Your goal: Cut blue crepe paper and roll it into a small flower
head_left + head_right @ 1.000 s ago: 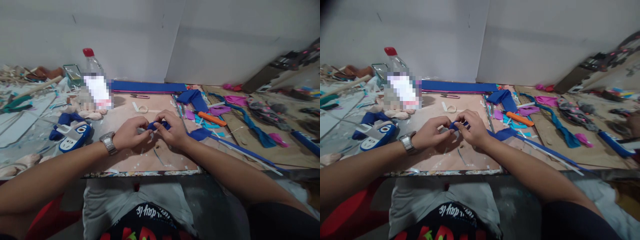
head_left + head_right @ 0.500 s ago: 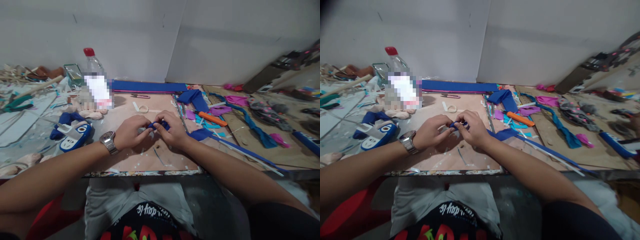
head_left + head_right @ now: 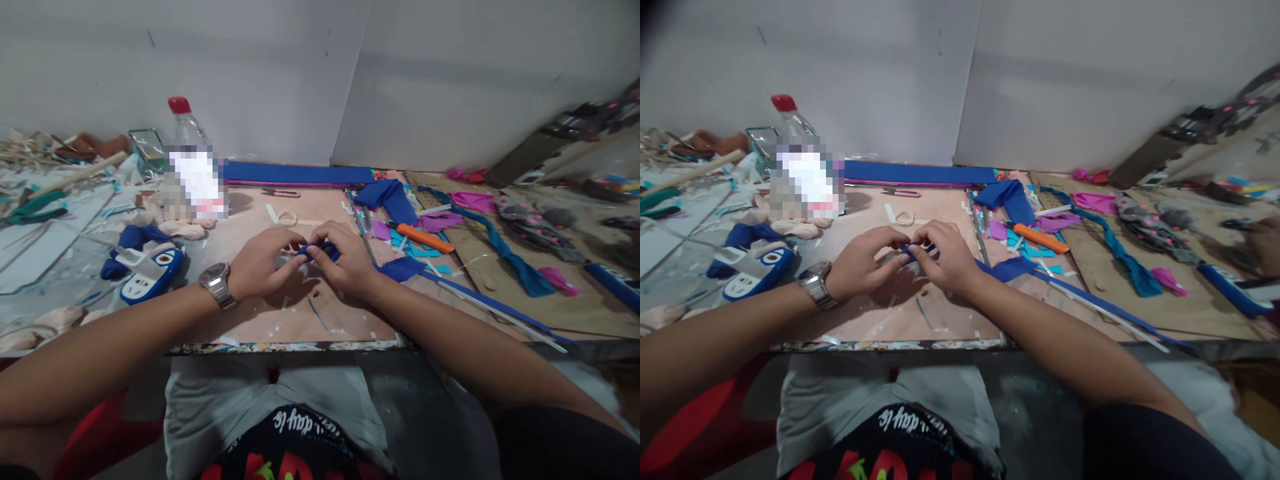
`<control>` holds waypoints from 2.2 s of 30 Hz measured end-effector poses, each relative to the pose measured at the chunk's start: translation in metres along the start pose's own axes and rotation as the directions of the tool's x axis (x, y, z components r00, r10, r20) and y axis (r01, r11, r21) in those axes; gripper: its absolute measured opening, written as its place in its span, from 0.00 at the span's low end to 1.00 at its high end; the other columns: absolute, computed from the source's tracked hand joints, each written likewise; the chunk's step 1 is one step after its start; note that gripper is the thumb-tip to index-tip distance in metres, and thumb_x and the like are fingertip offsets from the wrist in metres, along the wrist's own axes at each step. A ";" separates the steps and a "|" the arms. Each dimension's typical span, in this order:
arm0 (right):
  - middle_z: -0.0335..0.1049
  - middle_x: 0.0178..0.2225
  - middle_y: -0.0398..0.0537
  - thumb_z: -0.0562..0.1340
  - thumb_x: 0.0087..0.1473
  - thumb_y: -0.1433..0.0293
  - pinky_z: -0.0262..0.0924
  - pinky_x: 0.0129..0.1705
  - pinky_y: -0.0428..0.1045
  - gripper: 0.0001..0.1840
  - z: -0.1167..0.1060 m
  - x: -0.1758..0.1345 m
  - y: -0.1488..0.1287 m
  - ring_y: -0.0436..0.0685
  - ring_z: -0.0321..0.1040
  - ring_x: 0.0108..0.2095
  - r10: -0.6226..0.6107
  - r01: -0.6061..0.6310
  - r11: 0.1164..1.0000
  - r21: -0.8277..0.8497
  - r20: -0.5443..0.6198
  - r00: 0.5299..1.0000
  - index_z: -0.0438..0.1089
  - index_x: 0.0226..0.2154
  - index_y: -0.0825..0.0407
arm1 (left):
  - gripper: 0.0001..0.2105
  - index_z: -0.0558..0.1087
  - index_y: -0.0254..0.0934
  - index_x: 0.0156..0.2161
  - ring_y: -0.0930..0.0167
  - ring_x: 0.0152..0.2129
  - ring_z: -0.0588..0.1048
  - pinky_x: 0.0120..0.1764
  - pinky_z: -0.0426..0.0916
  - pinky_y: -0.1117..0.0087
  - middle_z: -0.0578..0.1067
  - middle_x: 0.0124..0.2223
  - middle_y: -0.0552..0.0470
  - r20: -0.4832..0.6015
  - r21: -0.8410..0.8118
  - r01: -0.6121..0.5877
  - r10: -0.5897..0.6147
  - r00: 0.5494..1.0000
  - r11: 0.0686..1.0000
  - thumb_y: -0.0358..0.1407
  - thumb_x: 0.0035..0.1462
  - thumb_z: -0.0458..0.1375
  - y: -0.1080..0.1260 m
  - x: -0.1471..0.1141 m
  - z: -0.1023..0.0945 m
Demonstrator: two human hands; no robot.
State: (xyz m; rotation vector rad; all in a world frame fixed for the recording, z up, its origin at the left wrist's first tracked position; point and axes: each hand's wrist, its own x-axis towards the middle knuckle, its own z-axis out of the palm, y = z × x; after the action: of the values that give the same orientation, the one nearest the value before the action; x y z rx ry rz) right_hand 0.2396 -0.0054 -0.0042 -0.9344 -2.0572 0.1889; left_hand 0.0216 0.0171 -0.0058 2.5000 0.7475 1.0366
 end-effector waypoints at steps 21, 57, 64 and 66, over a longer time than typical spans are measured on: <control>0.77 0.31 0.46 0.64 0.65 0.52 0.62 0.46 0.56 0.17 -0.002 0.002 -0.004 0.58 0.72 0.35 -0.048 0.048 0.999 -0.003 -0.042 0.998 0.72 0.33 0.48 | 0.14 0.80 0.35 0.39 0.69 0.34 0.79 0.41 0.71 0.69 0.83 0.37 0.48 -0.002 -0.350 0.125 -0.134 0.991 0.928 0.43 0.69 0.57 0.003 0.002 -0.002; 0.75 0.31 0.47 0.63 0.65 0.58 0.63 0.44 0.57 0.12 -0.004 0.002 -0.006 0.59 0.71 0.34 -0.036 0.039 0.999 0.032 -0.101 0.994 0.70 0.33 0.48 | 0.10 0.80 0.36 0.38 0.69 0.32 0.79 0.38 0.73 0.68 0.83 0.36 0.48 0.012 -0.334 0.192 -0.200 0.980 0.923 0.42 0.61 0.65 0.000 0.001 0.003; 0.73 0.31 0.46 0.63 0.65 0.60 0.62 0.43 0.56 0.11 -0.004 0.001 -0.005 0.58 0.70 0.34 -0.039 0.042 0.999 0.031 -0.095 0.995 0.68 0.33 0.48 | 0.08 0.78 0.36 0.36 0.70 0.30 0.77 0.37 0.70 0.69 0.81 0.34 0.50 0.004 -0.177 0.084 -0.084 0.996 0.981 0.38 0.63 0.61 0.000 0.000 0.001; 0.73 0.30 0.45 0.63 0.65 0.60 0.62 0.43 0.56 0.12 -0.003 0.001 -0.005 0.57 0.69 0.33 -0.051 0.054 0.998 0.025 -0.095 0.994 0.68 0.33 0.48 | 0.09 0.77 0.35 0.36 0.70 0.30 0.76 0.36 0.68 0.69 0.80 0.33 0.50 0.027 -0.100 0.012 -0.009 1.000 0.995 0.38 0.64 0.59 0.000 0.000 0.000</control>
State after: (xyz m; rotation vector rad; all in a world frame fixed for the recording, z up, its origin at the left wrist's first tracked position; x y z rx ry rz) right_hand 0.2391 -0.0085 0.0009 -0.8556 -1.9847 0.1414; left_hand 0.0217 0.0173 -0.0063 2.4176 0.6831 1.0098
